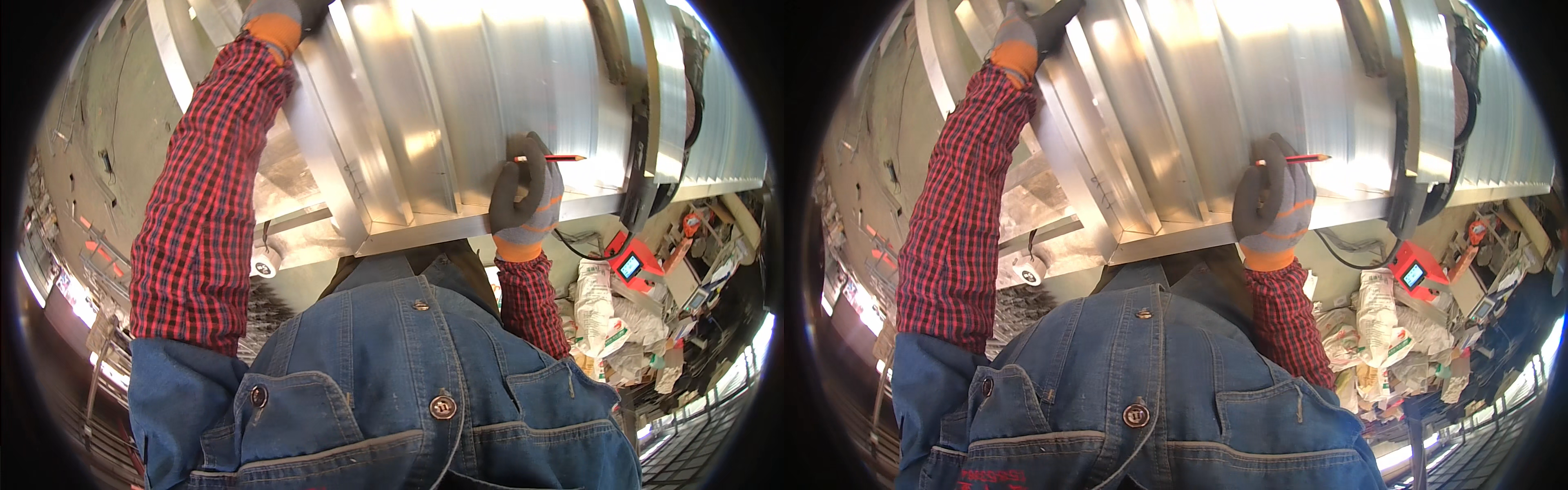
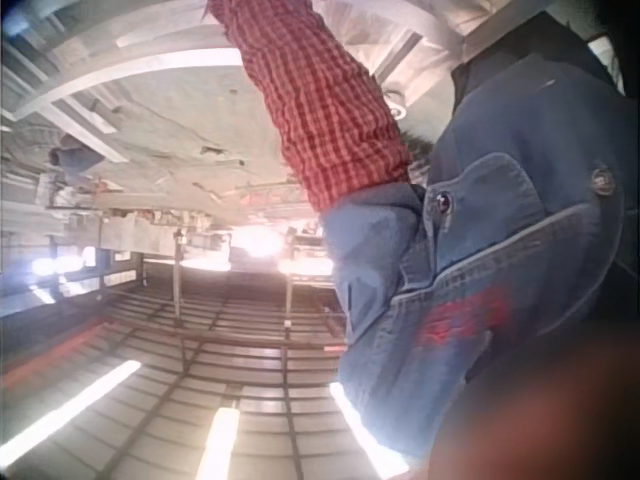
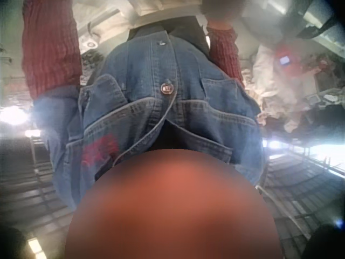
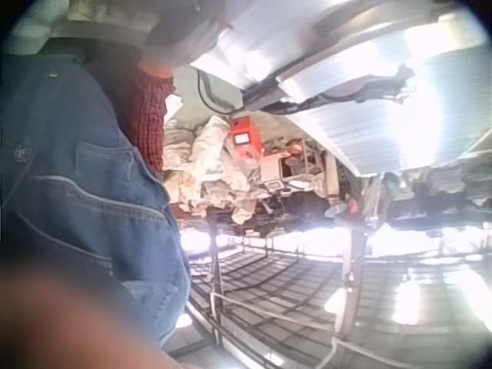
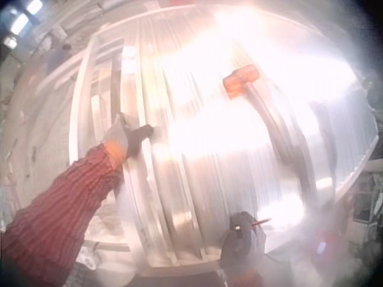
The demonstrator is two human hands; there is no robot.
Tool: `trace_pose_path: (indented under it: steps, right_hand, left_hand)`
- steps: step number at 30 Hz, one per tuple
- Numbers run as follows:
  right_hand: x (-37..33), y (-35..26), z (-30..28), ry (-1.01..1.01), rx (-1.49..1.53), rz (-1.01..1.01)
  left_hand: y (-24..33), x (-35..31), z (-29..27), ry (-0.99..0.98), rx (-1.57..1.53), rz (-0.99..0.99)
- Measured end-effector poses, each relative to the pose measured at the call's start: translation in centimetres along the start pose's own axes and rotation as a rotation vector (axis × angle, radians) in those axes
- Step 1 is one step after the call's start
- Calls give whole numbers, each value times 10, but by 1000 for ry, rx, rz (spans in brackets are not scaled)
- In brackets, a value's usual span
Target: The person marks a corrugated metal sheet with a red pencil, then measures and marks a long aluminum profile using a tape measure. They position the profile on the sheet and prepare to cut it with an angle grinder.
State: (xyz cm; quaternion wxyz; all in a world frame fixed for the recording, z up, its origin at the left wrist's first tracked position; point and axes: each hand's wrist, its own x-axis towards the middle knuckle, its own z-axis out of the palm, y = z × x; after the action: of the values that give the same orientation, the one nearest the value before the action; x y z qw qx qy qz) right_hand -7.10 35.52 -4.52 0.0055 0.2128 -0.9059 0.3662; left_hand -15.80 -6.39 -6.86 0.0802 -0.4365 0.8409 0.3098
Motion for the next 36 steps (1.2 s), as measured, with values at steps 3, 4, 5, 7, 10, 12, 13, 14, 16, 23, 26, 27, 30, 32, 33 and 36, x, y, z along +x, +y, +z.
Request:
trace_pose_path:
  steps: [3, 4, 5, 7, 10, 12, 13, 14, 16, 23, 26, 27, 30, 32, 33, 36]
  right_hand:
    - [-3, 0, 3, 10, -18, -3]
    - [-4, 0, 3, 24, -24, -16]
    - [-4, 0, 4, 41, -30, -29]
    - [-4, 0, 3, 26, -60, -18]
    - [-3, 0, 3, 10, -48, -16]
    - [-3, 0, 3, -2, -36, -11]
    - [-3, -1, 2, -9, -36, -2]
    - [-3, -1, 2, -17, -36, 6]
    - [-4, 0, 2, -12, -35, 2]
    - [-2, 2, 2, -29, -63, -54]
    - [-2, 2, 2, -25, -80, -73]
    - [-2, 3, 2, -20, -69, -84]
    - [-2, 5, 3, -8, -62, -112]
    - [-3, 5, 2, 6, -84, -123]
    - [-3, 6, 3, 17, -91, -130]
    - [-4, 5, 3, 24, -100, -125]
  left_hand:
    - [18, -17, -12, -17, -7, -46]
    - [22, -21, -15, -29, -17, -56]
    - [24, -25, -18, -39, -34, -47]
    - [25, -32, -22, -56, -65, -26]
    - [28, -32, -20, 19, 23, -11]
    - [30, -30, -21, -31, -42, -73]
    - [31, -30, -21, -56, -75, -103]
    - [32, -30, -20, -49, -71, -110]
    - [35, -31, -20, -33, -63, -124]
    - [34, -34, -23, -46, -15, -109]
    - [29, -29, -16, -13, 9, -71]
    - [28, -24, -15, -16, 42, -91]
    - [25, -16, -10, -16, 107, -110]
    - [22, -15, -9, -8, 91, -102]
    - [22, -15, -9, -5, 83, -97]
    - [23, -15, -10, -29, 95, -125]
